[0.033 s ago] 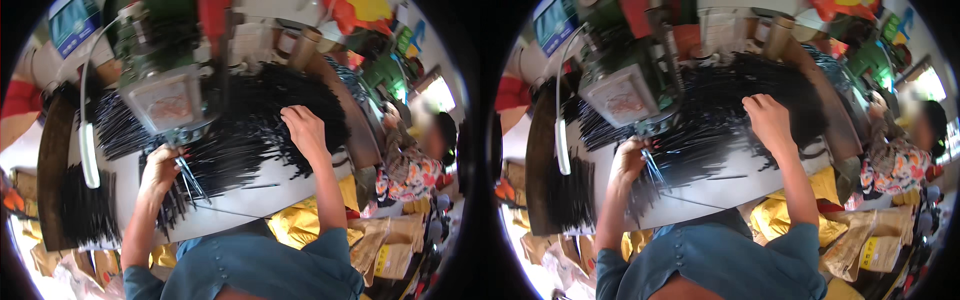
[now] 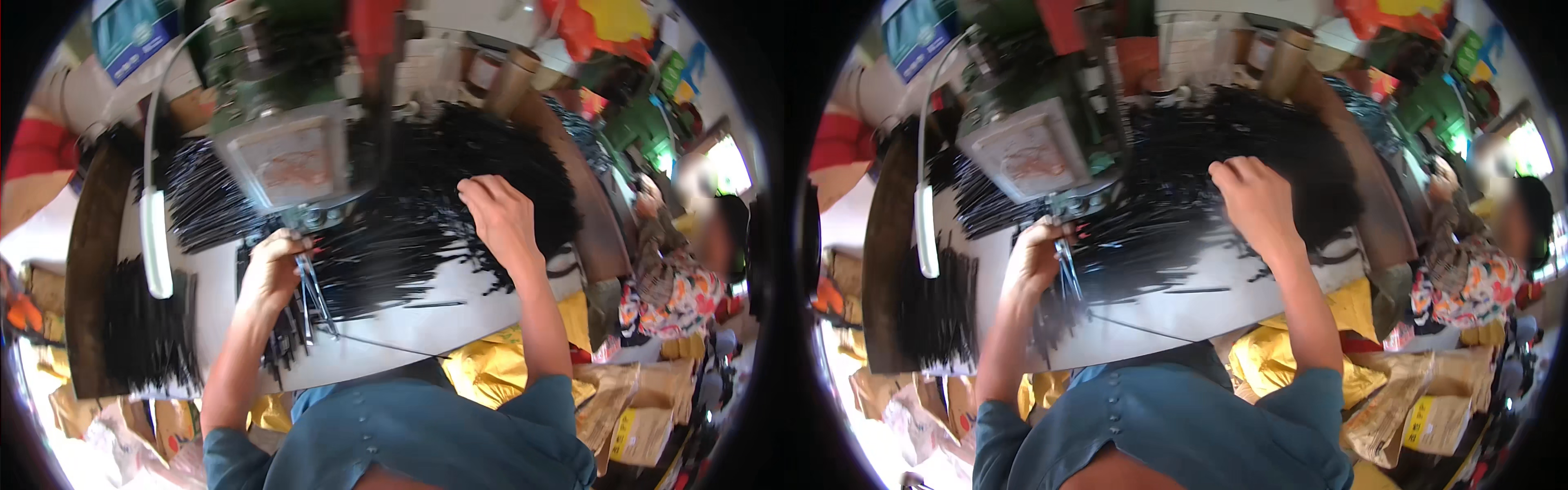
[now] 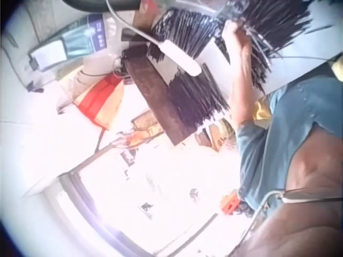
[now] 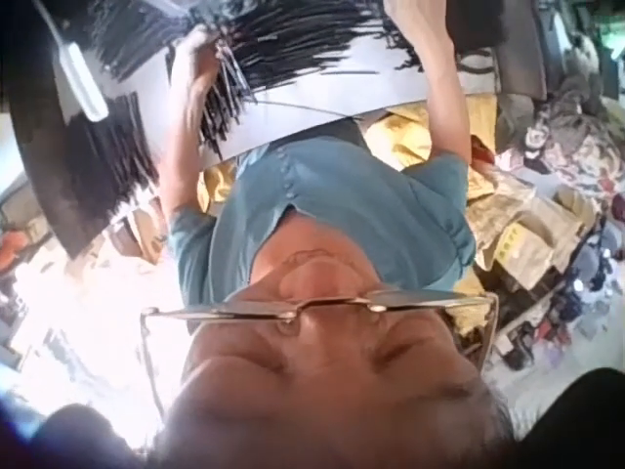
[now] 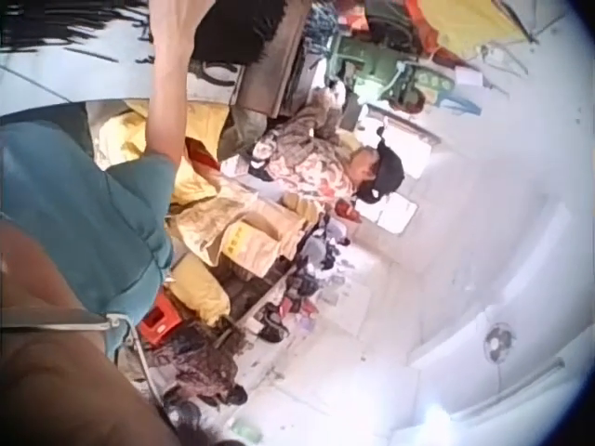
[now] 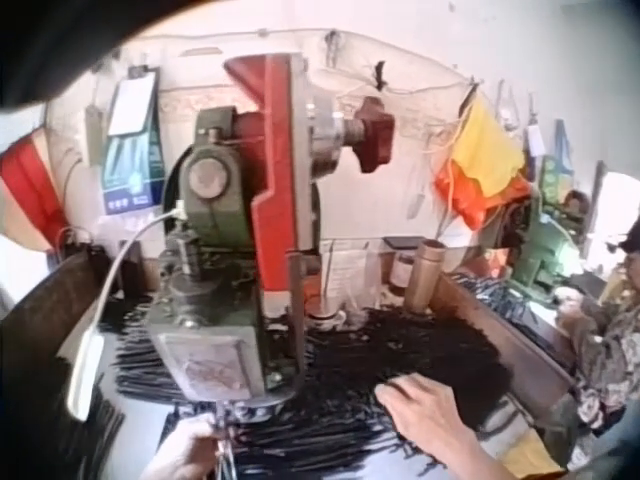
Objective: The person feeds long plastic strips into a small press machine by hand to secure connectors onto them.
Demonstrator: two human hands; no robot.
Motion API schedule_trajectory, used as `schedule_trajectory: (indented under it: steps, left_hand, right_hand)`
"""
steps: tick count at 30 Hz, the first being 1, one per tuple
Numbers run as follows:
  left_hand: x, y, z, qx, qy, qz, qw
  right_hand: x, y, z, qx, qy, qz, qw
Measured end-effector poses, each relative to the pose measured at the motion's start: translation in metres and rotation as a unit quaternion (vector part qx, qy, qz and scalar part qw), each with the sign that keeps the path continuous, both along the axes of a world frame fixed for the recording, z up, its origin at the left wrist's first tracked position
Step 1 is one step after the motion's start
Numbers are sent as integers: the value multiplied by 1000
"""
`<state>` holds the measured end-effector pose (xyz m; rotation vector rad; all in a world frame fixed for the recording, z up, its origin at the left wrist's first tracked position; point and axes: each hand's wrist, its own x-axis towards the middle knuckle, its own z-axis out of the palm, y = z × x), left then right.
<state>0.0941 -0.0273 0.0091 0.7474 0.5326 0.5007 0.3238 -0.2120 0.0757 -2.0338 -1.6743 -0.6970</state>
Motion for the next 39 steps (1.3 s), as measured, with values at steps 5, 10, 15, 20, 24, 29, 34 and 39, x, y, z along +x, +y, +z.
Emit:
schedule_trajectory:
  steps: [5,10,15,20,24,29,34,39]
  left_hand:
    - [0,-4,2,42,82,-10,996]
    - [-5,-7,2,105,124,27,986]
    - [-7,-9,7,102,148,16,984]
    - [-8,-9,10,101,141,15,985]
    - [-6,-10,10,99,136,22,986]
    - [-4,-9,7,103,136,23,985]
    - [-3,-9,5,107,133,25,985]
    - [-4,-10,6,102,141,30,984]
  right_hand:
    - [-45,45,-32,0,149,134,980]
    - [-68,93,-62,-84,555,176,809]
    - [-76,104,-57,-96,738,151,651]
    - [-77,105,-55,-84,764,143,623]
    - [-77,108,-56,-88,761,151,625]
    - [-78,109,-59,-81,754,153,634]
    - [-81,110,-59,-80,749,144,641]
    - [-83,108,-55,-96,789,126,593]
